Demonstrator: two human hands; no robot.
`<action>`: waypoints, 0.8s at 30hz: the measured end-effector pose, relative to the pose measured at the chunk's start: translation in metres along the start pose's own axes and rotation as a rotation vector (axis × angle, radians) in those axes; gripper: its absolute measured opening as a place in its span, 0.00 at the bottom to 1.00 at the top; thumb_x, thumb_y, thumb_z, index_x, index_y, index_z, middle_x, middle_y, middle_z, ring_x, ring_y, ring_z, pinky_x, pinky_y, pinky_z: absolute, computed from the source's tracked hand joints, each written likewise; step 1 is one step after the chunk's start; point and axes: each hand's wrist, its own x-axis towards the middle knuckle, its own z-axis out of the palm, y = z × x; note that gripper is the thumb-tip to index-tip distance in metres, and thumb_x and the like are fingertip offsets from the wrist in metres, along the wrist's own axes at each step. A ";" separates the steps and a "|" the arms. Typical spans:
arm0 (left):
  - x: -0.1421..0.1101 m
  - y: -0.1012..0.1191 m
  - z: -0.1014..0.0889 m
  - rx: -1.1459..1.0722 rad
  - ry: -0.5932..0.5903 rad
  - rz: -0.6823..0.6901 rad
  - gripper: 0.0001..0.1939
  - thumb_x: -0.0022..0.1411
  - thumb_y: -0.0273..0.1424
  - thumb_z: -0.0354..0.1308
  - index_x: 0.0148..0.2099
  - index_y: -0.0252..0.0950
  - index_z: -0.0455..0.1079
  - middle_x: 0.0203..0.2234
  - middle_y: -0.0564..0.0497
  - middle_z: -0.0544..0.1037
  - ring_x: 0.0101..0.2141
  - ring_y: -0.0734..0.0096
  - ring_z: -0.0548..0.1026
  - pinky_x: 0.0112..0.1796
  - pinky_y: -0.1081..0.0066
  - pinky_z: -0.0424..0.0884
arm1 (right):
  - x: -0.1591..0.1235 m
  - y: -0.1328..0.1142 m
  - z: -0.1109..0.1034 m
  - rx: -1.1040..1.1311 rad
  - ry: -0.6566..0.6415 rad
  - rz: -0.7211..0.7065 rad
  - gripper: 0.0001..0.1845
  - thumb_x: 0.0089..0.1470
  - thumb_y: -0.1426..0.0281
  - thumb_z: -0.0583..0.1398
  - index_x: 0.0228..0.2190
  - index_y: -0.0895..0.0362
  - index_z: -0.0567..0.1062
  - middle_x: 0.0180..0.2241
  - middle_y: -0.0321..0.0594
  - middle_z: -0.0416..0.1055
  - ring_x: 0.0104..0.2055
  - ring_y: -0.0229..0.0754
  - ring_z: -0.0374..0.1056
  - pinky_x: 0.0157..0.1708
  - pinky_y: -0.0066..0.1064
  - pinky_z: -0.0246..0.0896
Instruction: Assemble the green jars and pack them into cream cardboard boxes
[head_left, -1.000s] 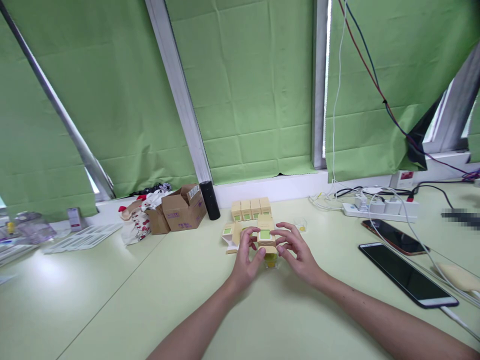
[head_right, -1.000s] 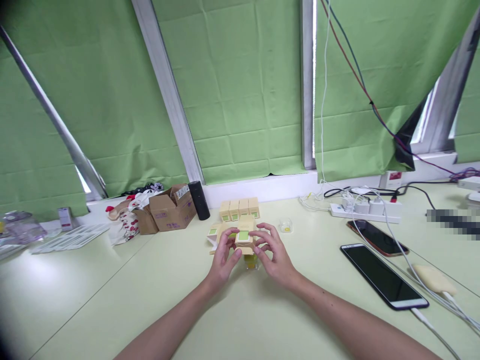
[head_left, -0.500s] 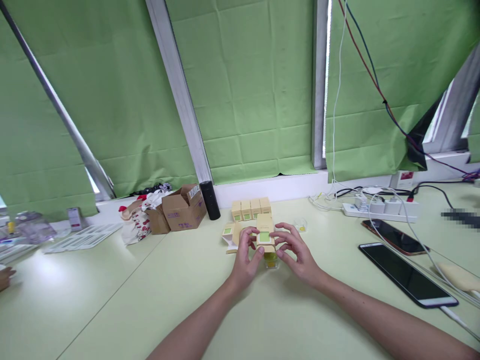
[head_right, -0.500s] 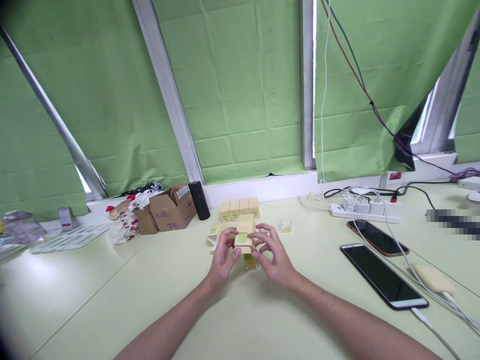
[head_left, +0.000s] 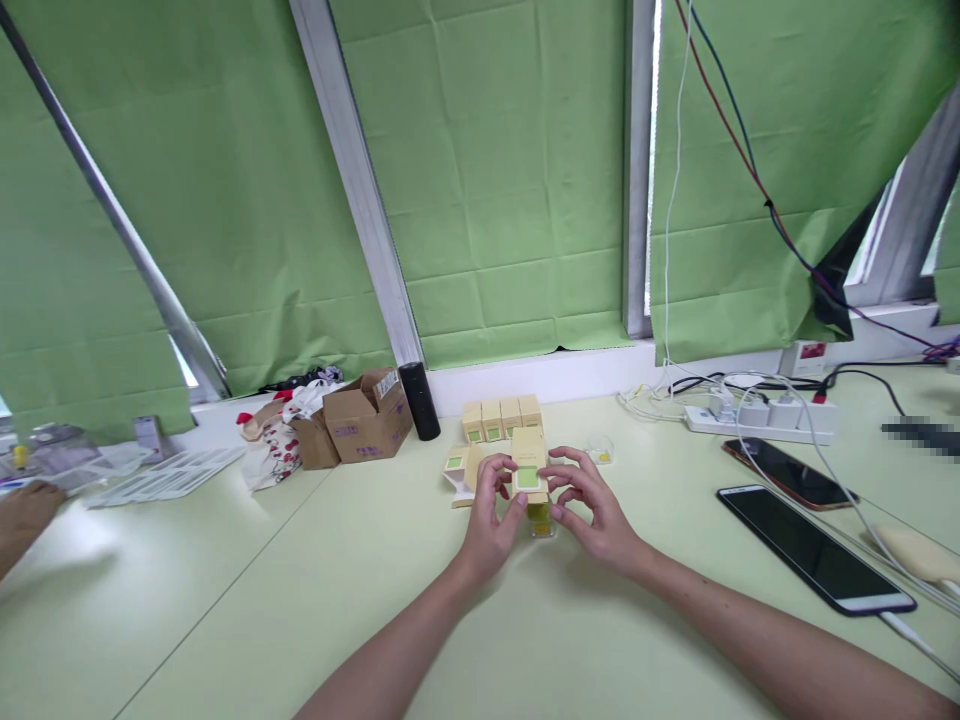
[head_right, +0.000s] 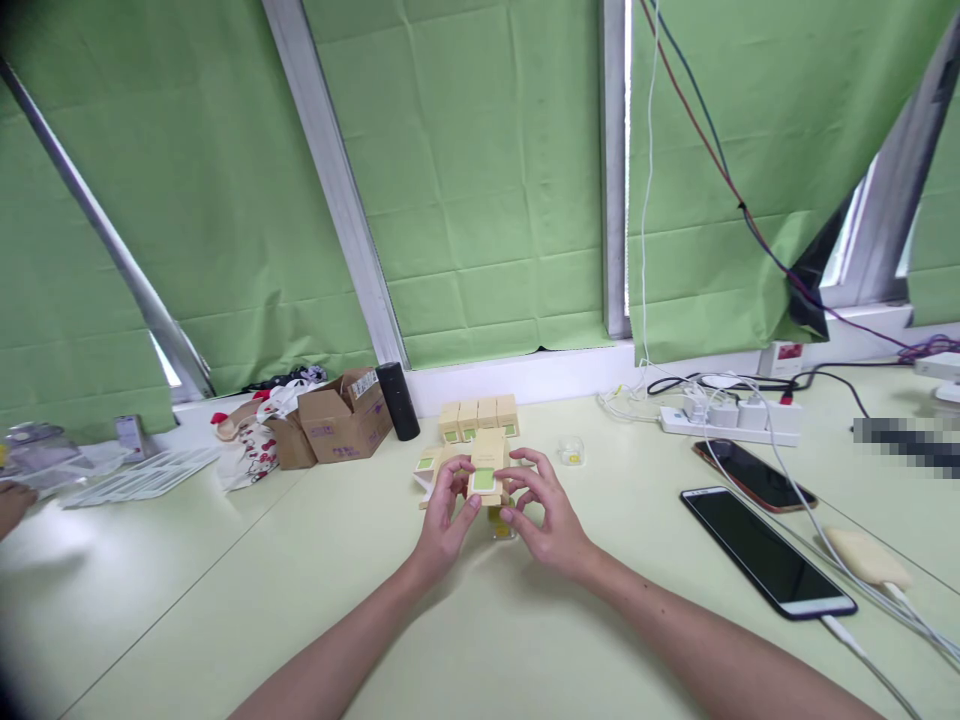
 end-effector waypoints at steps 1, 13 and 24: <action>0.000 0.000 0.000 0.004 -0.002 0.000 0.19 0.71 0.48 0.57 0.56 0.43 0.63 0.51 0.45 0.68 0.49 0.58 0.70 0.48 0.61 0.67 | 0.000 0.000 0.000 -0.003 0.003 0.000 0.16 0.65 0.60 0.63 0.53 0.47 0.76 0.62 0.48 0.57 0.46 0.44 0.74 0.43 0.40 0.77; 0.000 0.006 0.000 0.052 -0.027 0.050 0.22 0.68 0.48 0.61 0.57 0.44 0.62 0.54 0.44 0.65 0.48 0.58 0.70 0.49 0.60 0.66 | 0.000 0.001 0.003 -0.033 0.054 0.011 0.14 0.64 0.62 0.63 0.51 0.46 0.75 0.63 0.46 0.57 0.43 0.42 0.74 0.41 0.39 0.77; 0.000 0.001 0.003 0.090 0.014 0.023 0.18 0.69 0.43 0.61 0.56 0.43 0.63 0.53 0.44 0.66 0.49 0.60 0.71 0.48 0.61 0.68 | 0.001 0.006 0.005 -0.025 0.061 0.028 0.13 0.66 0.63 0.62 0.51 0.47 0.77 0.62 0.46 0.57 0.43 0.41 0.75 0.43 0.40 0.77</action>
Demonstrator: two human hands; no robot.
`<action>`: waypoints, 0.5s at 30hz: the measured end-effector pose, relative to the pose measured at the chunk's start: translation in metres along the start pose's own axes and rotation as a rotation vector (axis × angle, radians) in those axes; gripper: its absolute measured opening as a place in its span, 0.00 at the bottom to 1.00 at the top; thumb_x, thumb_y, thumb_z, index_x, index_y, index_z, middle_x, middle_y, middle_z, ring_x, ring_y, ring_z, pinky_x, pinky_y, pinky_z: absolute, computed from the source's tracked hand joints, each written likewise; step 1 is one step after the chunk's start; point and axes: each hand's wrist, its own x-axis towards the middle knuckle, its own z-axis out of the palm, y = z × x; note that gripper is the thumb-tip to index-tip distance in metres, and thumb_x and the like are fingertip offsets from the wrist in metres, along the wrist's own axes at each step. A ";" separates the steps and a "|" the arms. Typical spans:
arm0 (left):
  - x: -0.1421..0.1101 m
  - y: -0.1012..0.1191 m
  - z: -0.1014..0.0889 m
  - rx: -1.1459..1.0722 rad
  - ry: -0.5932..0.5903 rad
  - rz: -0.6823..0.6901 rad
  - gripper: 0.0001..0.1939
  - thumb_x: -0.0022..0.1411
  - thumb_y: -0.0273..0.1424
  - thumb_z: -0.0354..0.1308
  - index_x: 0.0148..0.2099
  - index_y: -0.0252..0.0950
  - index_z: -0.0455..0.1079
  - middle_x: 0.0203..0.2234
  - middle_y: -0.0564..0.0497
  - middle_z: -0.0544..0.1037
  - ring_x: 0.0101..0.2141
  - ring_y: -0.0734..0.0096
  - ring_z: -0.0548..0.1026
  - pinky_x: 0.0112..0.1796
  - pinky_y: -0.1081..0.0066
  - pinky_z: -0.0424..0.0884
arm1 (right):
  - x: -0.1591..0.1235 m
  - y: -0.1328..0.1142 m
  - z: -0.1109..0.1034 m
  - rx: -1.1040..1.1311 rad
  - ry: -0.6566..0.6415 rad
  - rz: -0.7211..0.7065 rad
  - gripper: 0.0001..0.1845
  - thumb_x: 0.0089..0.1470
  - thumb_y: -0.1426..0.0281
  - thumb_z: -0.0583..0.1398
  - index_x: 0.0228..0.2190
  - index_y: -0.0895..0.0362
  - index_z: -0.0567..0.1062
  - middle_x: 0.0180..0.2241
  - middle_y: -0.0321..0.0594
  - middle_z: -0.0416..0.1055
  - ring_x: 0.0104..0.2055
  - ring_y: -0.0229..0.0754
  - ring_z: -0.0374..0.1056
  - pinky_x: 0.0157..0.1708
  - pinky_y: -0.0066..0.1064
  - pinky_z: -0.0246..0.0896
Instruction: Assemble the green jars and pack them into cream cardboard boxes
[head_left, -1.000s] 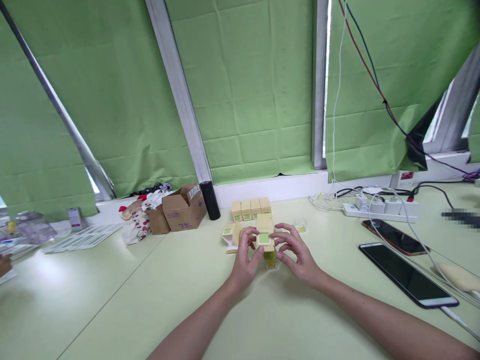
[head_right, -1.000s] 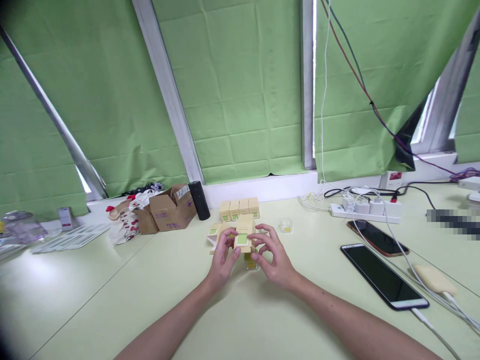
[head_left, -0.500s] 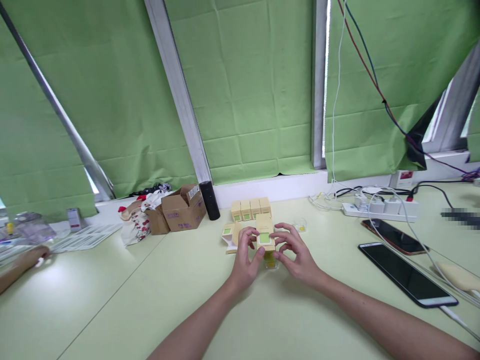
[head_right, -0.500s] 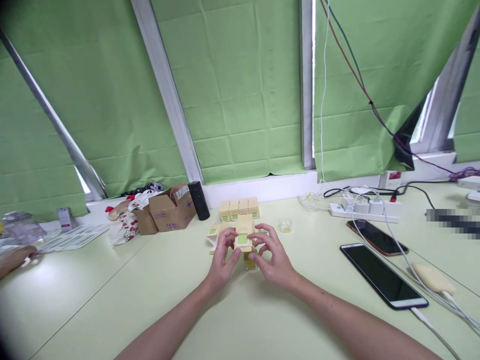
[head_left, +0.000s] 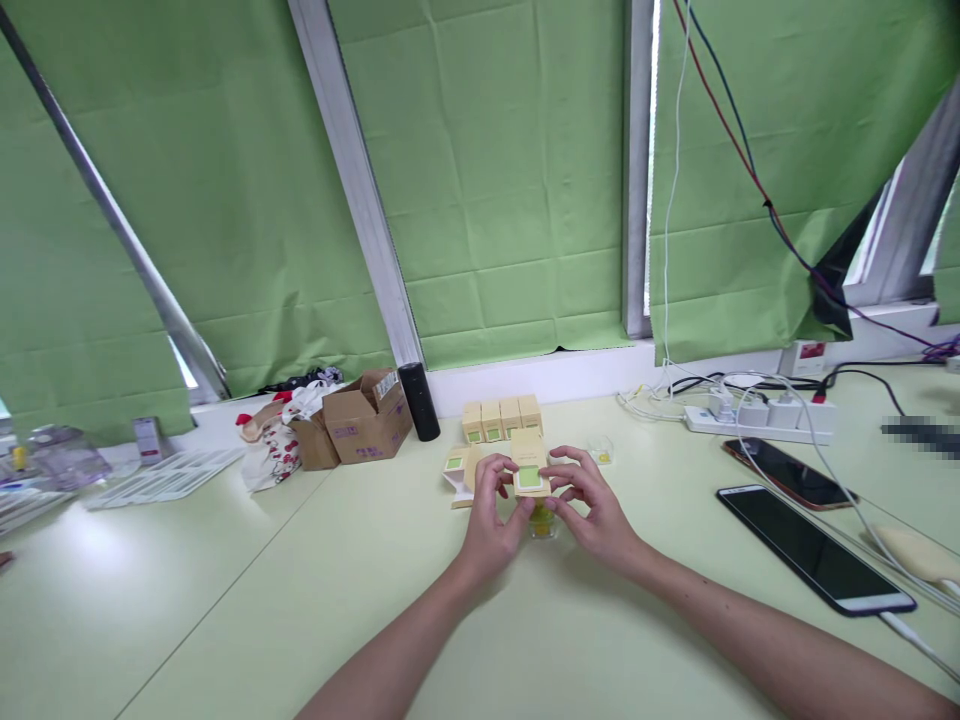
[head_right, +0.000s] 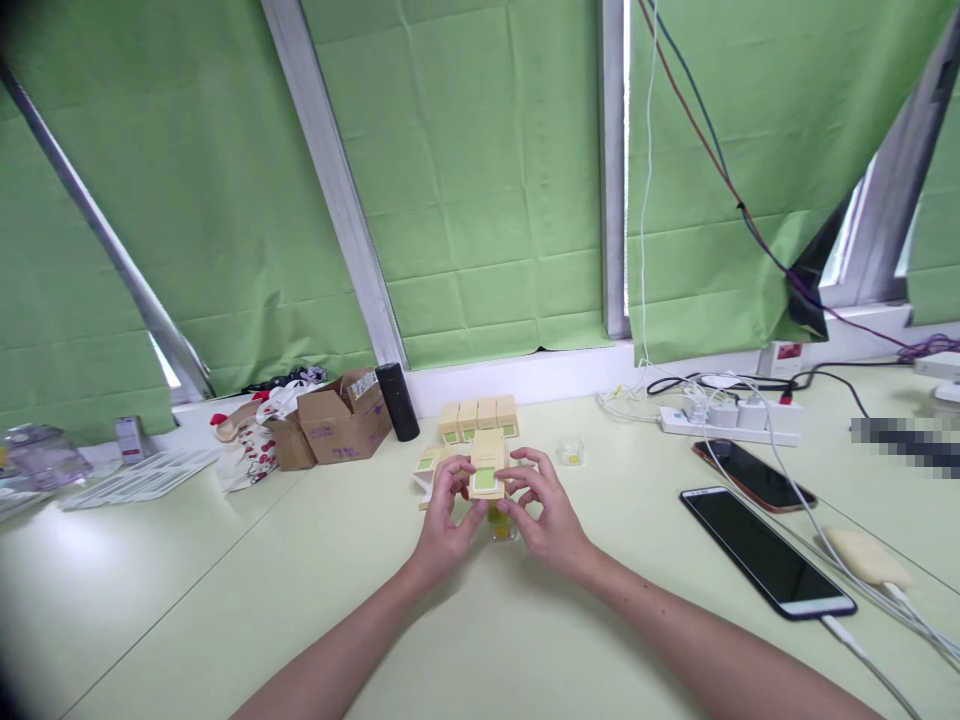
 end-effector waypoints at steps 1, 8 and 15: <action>0.000 0.000 0.000 0.009 0.005 0.001 0.18 0.69 0.43 0.61 0.55 0.43 0.63 0.52 0.45 0.67 0.48 0.60 0.71 0.48 0.62 0.68 | 0.000 0.000 0.000 0.003 -0.001 0.003 0.12 0.66 0.63 0.62 0.50 0.47 0.77 0.62 0.46 0.57 0.42 0.41 0.75 0.43 0.40 0.77; 0.000 -0.001 0.001 0.055 0.024 0.001 0.15 0.70 0.42 0.60 0.54 0.44 0.64 0.50 0.46 0.66 0.44 0.63 0.70 0.46 0.63 0.68 | 0.001 0.001 0.001 0.014 0.009 0.031 0.11 0.67 0.61 0.60 0.48 0.48 0.78 0.61 0.46 0.58 0.41 0.40 0.76 0.41 0.40 0.77; 0.000 -0.001 -0.001 0.088 0.025 0.071 0.16 0.69 0.40 0.61 0.55 0.44 0.63 0.51 0.45 0.67 0.51 0.58 0.70 0.51 0.59 0.70 | 0.002 -0.005 0.001 0.015 0.005 0.042 0.12 0.66 0.60 0.61 0.49 0.47 0.78 0.61 0.46 0.59 0.46 0.43 0.75 0.45 0.41 0.77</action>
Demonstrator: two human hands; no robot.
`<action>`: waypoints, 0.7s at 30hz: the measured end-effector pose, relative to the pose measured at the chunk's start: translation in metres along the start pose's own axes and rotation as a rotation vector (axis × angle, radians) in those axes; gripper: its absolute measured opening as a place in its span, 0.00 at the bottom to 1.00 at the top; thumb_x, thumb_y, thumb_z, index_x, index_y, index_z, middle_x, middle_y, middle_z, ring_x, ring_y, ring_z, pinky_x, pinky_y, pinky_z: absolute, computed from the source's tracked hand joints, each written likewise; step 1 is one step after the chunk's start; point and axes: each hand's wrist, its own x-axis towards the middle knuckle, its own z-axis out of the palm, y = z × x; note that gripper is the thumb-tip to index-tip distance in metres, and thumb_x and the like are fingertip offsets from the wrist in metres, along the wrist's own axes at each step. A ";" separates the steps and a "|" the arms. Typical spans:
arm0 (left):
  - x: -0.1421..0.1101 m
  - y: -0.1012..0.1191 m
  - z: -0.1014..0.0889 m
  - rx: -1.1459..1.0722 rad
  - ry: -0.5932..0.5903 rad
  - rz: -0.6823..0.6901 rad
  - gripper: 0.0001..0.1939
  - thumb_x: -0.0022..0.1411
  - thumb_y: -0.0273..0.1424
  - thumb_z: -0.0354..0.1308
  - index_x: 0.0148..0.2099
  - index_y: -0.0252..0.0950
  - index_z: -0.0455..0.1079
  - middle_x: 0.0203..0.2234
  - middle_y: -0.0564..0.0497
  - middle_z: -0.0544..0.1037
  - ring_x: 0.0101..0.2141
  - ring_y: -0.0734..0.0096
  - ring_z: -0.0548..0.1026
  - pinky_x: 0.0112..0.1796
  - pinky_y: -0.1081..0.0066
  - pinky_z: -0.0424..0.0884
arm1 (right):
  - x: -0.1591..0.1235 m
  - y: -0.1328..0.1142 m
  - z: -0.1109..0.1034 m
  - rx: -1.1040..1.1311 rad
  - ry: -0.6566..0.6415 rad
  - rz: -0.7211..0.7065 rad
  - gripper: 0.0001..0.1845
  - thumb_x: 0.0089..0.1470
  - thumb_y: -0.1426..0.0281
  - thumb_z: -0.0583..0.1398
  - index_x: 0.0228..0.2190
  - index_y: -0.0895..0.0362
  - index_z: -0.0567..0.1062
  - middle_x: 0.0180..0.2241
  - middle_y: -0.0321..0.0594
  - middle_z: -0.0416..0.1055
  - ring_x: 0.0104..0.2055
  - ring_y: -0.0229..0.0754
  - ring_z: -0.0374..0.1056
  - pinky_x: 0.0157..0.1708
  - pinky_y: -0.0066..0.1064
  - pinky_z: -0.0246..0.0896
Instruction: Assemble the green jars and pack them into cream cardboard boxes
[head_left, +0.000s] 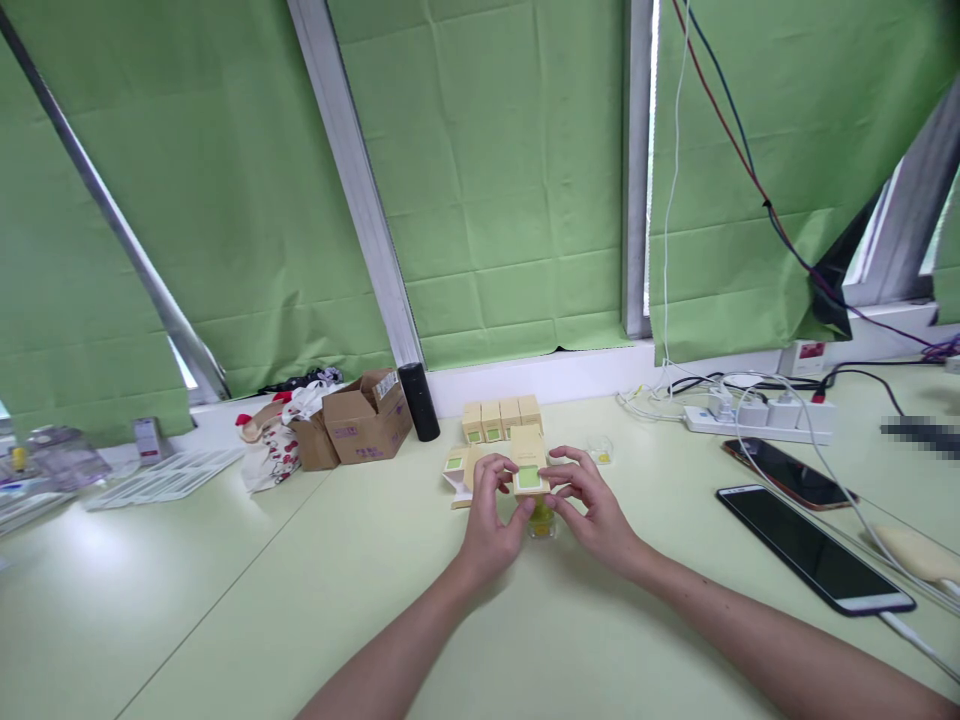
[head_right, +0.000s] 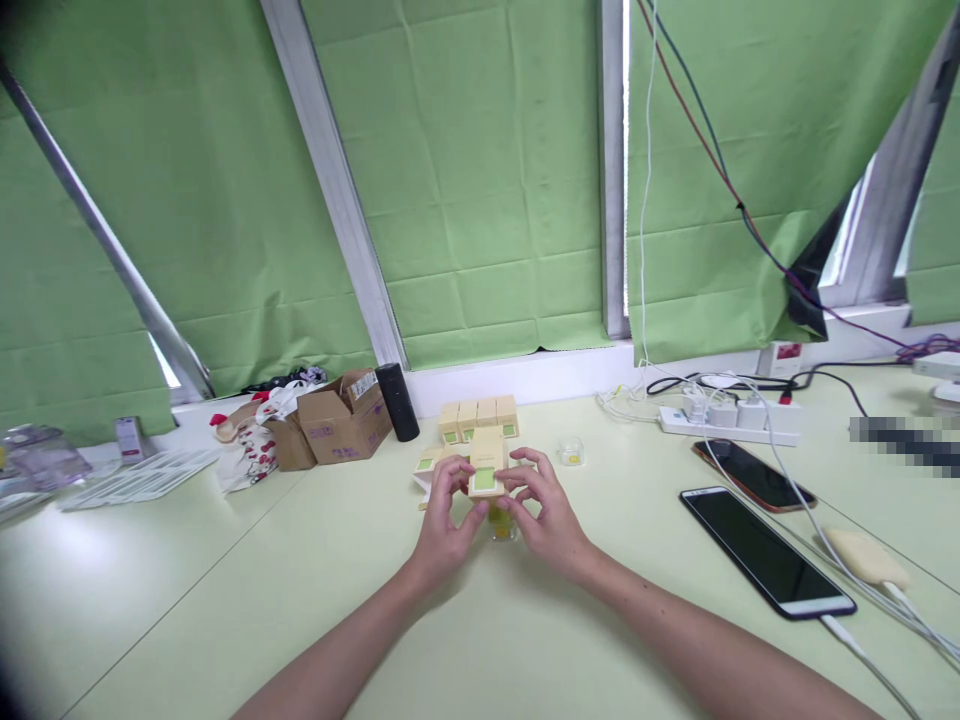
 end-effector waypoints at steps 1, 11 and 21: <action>0.000 0.000 -0.001 0.007 -0.003 0.026 0.17 0.70 0.39 0.60 0.56 0.44 0.63 0.53 0.44 0.66 0.54 0.57 0.69 0.53 0.57 0.70 | 0.000 -0.001 0.000 0.000 -0.004 -0.001 0.13 0.66 0.60 0.62 0.50 0.47 0.78 0.62 0.47 0.59 0.48 0.45 0.74 0.46 0.42 0.77; -0.004 -0.001 -0.002 0.221 0.031 0.075 0.23 0.74 0.38 0.55 0.67 0.46 0.59 0.65 0.41 0.60 0.68 0.52 0.59 0.65 0.48 0.60 | -0.005 -0.001 -0.001 -0.178 -0.133 -0.077 0.21 0.68 0.61 0.59 0.60 0.46 0.72 0.73 0.46 0.50 0.74 0.56 0.51 0.70 0.53 0.56; 0.002 -0.008 -0.003 0.136 0.169 -0.086 0.24 0.69 0.45 0.61 0.61 0.42 0.65 0.55 0.41 0.71 0.53 0.54 0.72 0.54 0.54 0.69 | -0.008 -0.013 -0.004 -0.296 -0.193 -0.261 0.31 0.66 0.66 0.59 0.67 0.42 0.61 0.73 0.41 0.55 0.73 0.59 0.49 0.68 0.63 0.53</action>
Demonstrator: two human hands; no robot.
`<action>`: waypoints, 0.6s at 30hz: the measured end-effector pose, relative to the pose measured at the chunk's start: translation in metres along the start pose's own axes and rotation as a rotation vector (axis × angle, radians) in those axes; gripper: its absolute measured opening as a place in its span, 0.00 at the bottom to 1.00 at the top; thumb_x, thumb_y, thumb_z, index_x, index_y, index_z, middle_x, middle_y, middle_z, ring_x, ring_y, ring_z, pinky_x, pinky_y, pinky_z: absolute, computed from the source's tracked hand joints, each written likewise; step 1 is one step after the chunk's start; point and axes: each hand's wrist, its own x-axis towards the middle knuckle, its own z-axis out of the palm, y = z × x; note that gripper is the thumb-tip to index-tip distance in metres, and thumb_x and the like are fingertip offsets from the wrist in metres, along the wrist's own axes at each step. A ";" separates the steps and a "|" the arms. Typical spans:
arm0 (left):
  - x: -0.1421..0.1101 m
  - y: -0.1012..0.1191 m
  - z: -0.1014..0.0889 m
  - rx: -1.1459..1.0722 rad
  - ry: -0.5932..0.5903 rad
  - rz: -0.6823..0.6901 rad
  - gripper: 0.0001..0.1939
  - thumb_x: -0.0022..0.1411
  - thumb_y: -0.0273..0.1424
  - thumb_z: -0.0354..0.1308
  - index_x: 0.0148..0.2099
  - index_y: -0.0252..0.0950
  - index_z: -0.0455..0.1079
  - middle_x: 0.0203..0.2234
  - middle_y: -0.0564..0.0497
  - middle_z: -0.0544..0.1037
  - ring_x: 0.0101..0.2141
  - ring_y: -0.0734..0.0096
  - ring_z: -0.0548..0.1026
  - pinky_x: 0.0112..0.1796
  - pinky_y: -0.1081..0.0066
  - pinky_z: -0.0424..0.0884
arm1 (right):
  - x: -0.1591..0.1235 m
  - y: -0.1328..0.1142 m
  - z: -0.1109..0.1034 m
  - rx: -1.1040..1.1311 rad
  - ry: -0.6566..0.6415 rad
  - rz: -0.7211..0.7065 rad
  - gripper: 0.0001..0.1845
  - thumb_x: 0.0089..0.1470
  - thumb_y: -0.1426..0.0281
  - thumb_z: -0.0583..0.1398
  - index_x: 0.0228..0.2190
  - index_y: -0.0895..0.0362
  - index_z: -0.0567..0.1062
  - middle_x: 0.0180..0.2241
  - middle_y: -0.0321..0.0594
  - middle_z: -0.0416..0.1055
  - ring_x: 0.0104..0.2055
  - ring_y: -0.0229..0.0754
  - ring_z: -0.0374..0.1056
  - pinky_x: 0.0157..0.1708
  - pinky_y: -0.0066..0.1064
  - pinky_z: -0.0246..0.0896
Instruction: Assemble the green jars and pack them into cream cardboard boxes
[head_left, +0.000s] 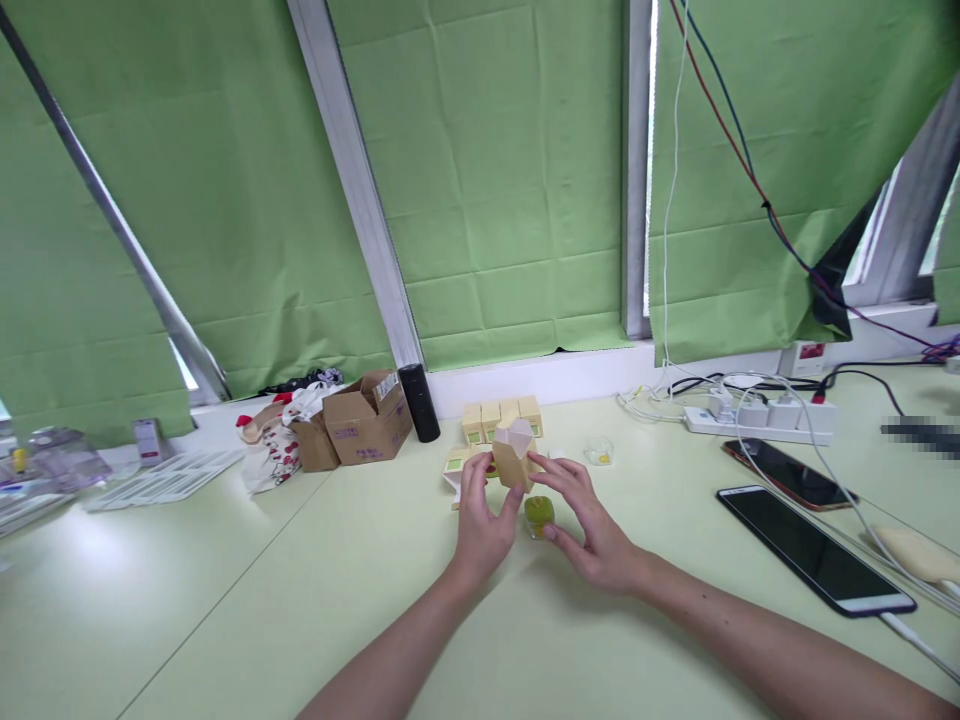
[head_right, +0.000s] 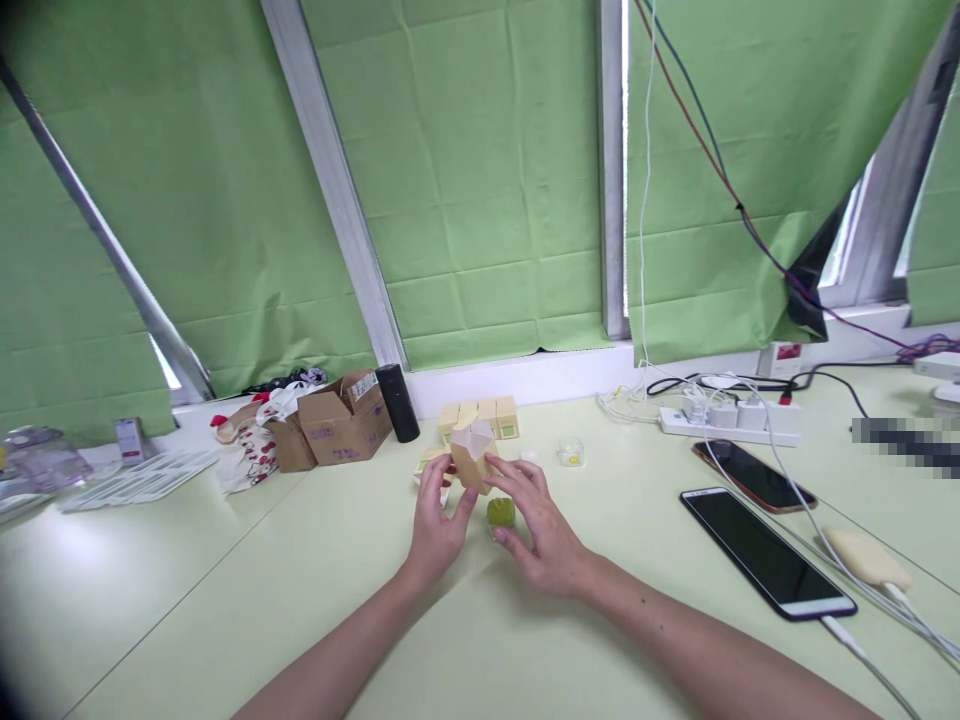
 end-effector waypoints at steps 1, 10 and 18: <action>0.001 -0.001 0.000 0.001 0.006 -0.014 0.24 0.67 0.46 0.62 0.60 0.41 0.66 0.53 0.42 0.73 0.51 0.55 0.72 0.53 0.55 0.69 | 0.000 0.000 0.000 0.001 -0.015 -0.007 0.31 0.65 0.67 0.59 0.67 0.42 0.61 0.73 0.41 0.56 0.73 0.59 0.50 0.68 0.62 0.54; 0.010 -0.020 0.000 -0.098 0.057 -0.216 0.27 0.63 0.48 0.64 0.58 0.37 0.69 0.47 0.43 0.79 0.46 0.57 0.75 0.49 0.58 0.67 | -0.002 0.014 0.007 -0.116 -0.015 0.049 0.24 0.60 0.75 0.60 0.57 0.48 0.72 0.63 0.44 0.71 0.66 0.58 0.59 0.62 0.60 0.64; 0.013 -0.033 0.000 -0.145 0.049 -0.303 0.24 0.56 0.36 0.66 0.54 0.36 0.71 0.45 0.44 0.81 0.45 0.57 0.77 0.50 0.57 0.68 | -0.005 0.030 0.014 -0.259 -0.137 0.314 0.19 0.56 0.73 0.65 0.50 0.51 0.76 0.47 0.47 0.79 0.55 0.58 0.69 0.48 0.47 0.71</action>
